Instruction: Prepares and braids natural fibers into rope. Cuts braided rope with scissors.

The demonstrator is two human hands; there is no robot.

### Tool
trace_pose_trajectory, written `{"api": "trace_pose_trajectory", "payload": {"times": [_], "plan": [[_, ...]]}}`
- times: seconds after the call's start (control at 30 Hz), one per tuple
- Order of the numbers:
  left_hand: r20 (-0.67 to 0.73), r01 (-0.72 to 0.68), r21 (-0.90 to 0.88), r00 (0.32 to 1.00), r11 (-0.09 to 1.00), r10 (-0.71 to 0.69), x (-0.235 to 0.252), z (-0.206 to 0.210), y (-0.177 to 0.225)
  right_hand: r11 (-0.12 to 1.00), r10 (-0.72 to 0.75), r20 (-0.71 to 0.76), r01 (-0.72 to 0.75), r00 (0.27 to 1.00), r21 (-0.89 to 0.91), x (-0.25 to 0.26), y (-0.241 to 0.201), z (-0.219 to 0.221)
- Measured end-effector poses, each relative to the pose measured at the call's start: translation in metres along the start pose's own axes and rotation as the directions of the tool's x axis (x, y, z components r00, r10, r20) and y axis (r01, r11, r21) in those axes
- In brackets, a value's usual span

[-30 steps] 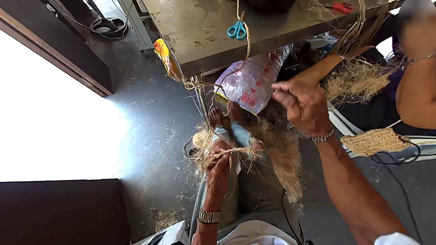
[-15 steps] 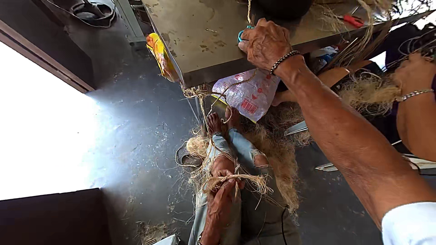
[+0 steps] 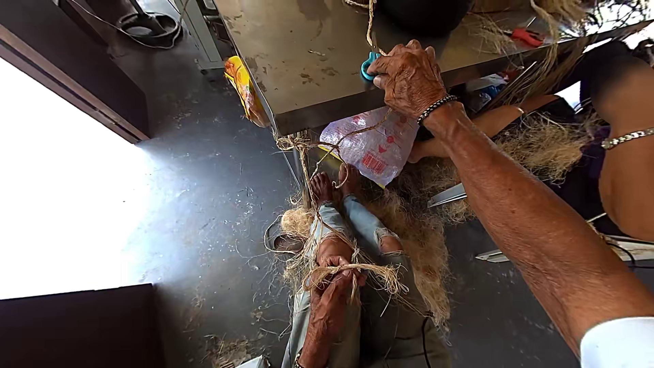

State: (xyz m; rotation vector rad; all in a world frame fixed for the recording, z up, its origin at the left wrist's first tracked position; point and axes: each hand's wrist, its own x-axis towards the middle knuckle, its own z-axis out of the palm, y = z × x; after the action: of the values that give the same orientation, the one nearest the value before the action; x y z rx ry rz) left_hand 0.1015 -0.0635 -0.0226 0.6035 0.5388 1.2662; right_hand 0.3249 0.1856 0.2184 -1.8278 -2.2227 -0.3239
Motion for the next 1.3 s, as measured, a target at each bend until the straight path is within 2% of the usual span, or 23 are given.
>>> {"api": "trace_pose_trajectory", "payload": {"times": [0.17,0.37,0.57,0.77,0.87,0.97,1.03,1.13,1.23,1.3], "plan": [[-0.011,0.011,-0.008,1.0,1.0,-0.011,0.001,-0.001,-0.001,1.0,-0.011,0.037,0.011,0.999,-0.002,0.006,-0.003,-0.008],[-0.014,0.011,-0.021,1.0,1.0,-0.011,0.0,0.0,0.0,0.998,0.065,0.101,-0.062,0.993,-0.026,0.017,-0.016,-0.013],[-0.02,0.017,-0.024,1.0,1.0,-0.017,-0.001,-0.001,0.0,0.994,0.079,0.136,-0.068,0.988,-0.086,0.02,-0.028,-0.011],[-0.008,0.026,0.007,1.0,1.0,-0.026,-0.001,-0.001,0.001,0.998,0.06,0.167,-0.056,0.984,-0.031,0.016,-0.028,-0.015],[-0.016,0.041,0.004,0.999,0.999,-0.041,-0.001,-0.002,0.001,1.0,0.004,0.182,-0.004,0.983,0.002,0.01,-0.028,-0.016],[-0.024,0.046,-0.007,0.999,0.999,-0.047,-0.001,-0.001,0.001,0.997,-0.074,0.157,0.071,0.985,0.027,0.004,-0.024,-0.012],[-0.016,0.041,-0.023,0.999,0.999,-0.041,0.0,0.0,0.001,0.997,-0.075,0.135,0.073,0.988,0.017,0.001,-0.026,-0.01],[-0.001,0.018,-0.003,1.0,1.0,-0.018,0.001,0.0,0.001,0.996,-0.075,0.054,0.077,0.996,-0.043,-0.004,-0.03,-0.003],[-0.006,0.011,0.01,1.0,1.0,-0.011,0.001,-0.001,0.001,0.983,-0.162,-0.03,0.159,0.986,-0.087,-0.011,-0.032,0.003],[-0.008,0.011,0.011,1.0,1.0,-0.011,0.0,0.0,0.001,0.976,-0.206,-0.138,0.194,0.969,-0.096,-0.016,-0.032,0.007]]}}
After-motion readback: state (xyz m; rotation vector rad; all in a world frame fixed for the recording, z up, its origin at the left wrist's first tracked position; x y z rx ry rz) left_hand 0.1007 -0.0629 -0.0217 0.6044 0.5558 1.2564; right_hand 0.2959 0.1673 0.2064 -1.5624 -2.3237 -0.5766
